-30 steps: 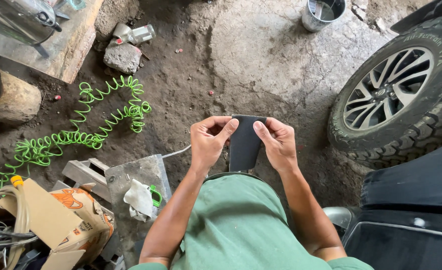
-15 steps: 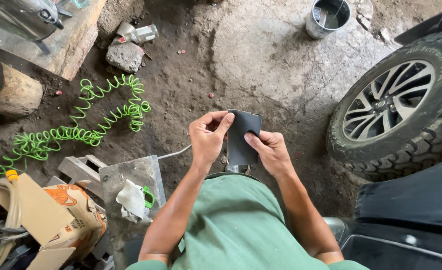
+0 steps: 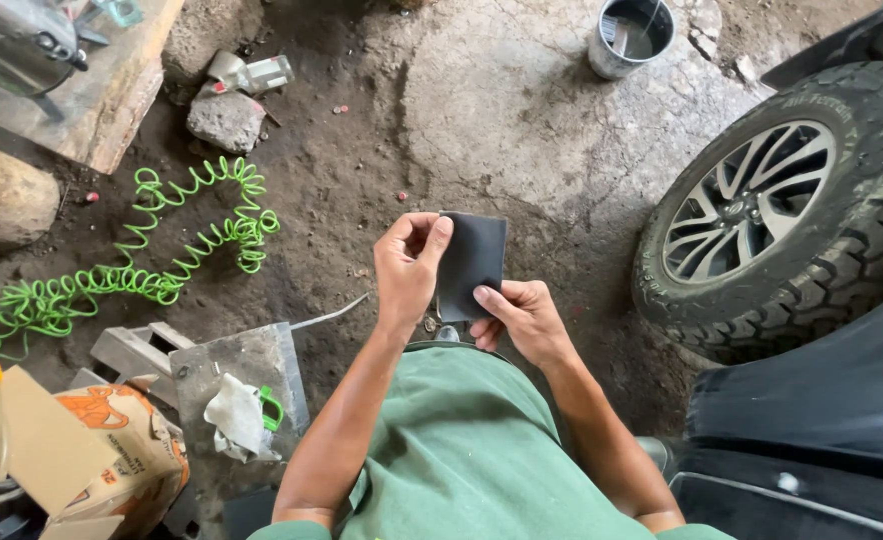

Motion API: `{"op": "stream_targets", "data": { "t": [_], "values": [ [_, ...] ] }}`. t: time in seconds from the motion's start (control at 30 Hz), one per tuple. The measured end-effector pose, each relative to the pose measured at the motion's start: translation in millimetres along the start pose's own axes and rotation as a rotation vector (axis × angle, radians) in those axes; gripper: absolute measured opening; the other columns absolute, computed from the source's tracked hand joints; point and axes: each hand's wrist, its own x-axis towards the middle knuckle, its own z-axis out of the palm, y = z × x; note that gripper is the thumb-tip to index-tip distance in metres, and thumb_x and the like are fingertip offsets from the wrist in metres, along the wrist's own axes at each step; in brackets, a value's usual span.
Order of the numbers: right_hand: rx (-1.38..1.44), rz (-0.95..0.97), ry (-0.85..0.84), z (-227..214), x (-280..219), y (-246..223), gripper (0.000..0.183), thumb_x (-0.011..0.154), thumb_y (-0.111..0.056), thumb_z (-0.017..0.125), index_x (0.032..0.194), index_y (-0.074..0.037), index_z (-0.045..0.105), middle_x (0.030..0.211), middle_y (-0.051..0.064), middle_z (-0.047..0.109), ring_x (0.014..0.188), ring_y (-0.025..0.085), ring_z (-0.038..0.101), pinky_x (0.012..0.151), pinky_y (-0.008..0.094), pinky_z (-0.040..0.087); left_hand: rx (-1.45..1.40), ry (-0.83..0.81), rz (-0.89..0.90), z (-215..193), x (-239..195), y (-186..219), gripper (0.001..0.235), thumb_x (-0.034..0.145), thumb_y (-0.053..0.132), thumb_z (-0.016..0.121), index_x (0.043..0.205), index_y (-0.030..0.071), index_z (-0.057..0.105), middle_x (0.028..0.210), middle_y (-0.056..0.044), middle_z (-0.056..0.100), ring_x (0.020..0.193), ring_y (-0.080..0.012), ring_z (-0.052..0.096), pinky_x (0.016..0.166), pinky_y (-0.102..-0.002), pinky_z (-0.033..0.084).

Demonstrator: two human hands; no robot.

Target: The person tears a sheet of sandpaper into smaller pieces by hand. They then dip a sanding block into a bucket of water and use it to wet-sand a section of the car's rear bumper.

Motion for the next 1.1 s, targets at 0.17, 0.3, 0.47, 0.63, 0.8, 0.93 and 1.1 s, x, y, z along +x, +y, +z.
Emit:
{"op": "stream_targets", "data": {
  "t": [0.17,0.3,0.47,0.63,0.8,0.93,1.1],
  "values": [
    [0.003,0.024,-0.058,-17,-3,2,0.029,0.102,-0.023,0.062,0.094,0.003,0.074,0.071,0.012,0.074,0.056,0.017,0.072,0.052,0.031,0.061,-0.036,-0.203,-0.123,23,5,3,0.03,0.082,0.014,0.085,0.105,0.002,0.07,0.089,0.0,0.074,0.078,-0.0067,0.068,0.069,-0.025,0.059],
    [-0.024,-0.193,-0.229,-35,-5,-7,0.033,0.109,-0.024,0.056,0.11,0.004,0.073,0.094,0.008,0.078,0.083,0.013,0.074,0.074,0.026,0.061,-0.031,-0.276,-0.262,31,13,-5,0.028,0.079,0.012,0.088,0.099,0.002,0.072,0.088,-0.002,0.076,0.077,-0.0092,0.07,0.07,-0.028,0.061],
    [-0.041,-0.129,0.013,-34,0,-15,0.027,0.103,-0.019,0.061,0.106,0.006,0.074,0.085,0.005,0.074,0.072,0.012,0.072,0.065,0.028,0.061,0.028,-0.319,-0.219,49,30,-13,0.027,0.08,0.012,0.088,0.097,0.002,0.071,0.087,-0.002,0.075,0.076,-0.0076,0.068,0.068,-0.026,0.058],
    [-0.42,-0.083,0.303,-38,10,-41,0.023,0.098,-0.018,0.066,0.1,0.003,0.076,0.069,0.003,0.07,0.065,0.007,0.069,0.055,0.028,0.061,0.218,-0.351,-0.177,65,56,-19,0.026,0.079,0.013,0.088,0.093,0.003,0.068,0.083,-0.003,0.074,0.072,-0.0079,0.068,0.065,-0.026,0.056],
    [-0.257,-0.188,0.297,-74,47,-66,0.02,0.098,-0.017,0.063,0.106,-0.003,0.074,0.079,-0.01,0.071,0.072,0.0,0.059,0.064,0.021,0.052,0.245,-0.507,-0.137,95,108,-39,0.03,0.079,0.016,0.089,0.096,0.003,0.068,0.084,-0.002,0.073,0.077,-0.0075,0.065,0.069,-0.026,0.056],
    [-0.328,-0.258,0.505,-103,75,-61,0.02,0.099,-0.016,0.067,0.092,0.001,0.075,0.071,-0.007,0.062,0.069,0.001,0.053,0.058,0.023,0.046,0.336,-0.685,-0.143,132,162,-15,0.038,0.073,0.016,0.09,0.102,0.004,0.068,0.084,-0.002,0.072,0.077,-0.008,0.066,0.069,-0.026,0.056],
    [-0.146,-0.095,0.315,-129,135,-122,0.024,0.101,-0.018,0.065,0.09,0.001,0.075,0.071,-0.004,0.067,0.065,0.003,0.061,0.058,0.025,0.052,0.106,-0.776,-0.501,157,249,-37,0.027,0.073,0.012,0.088,0.094,0.002,0.075,0.084,-0.005,0.078,0.077,-0.012,0.073,0.073,-0.027,0.059]
  ]
}}
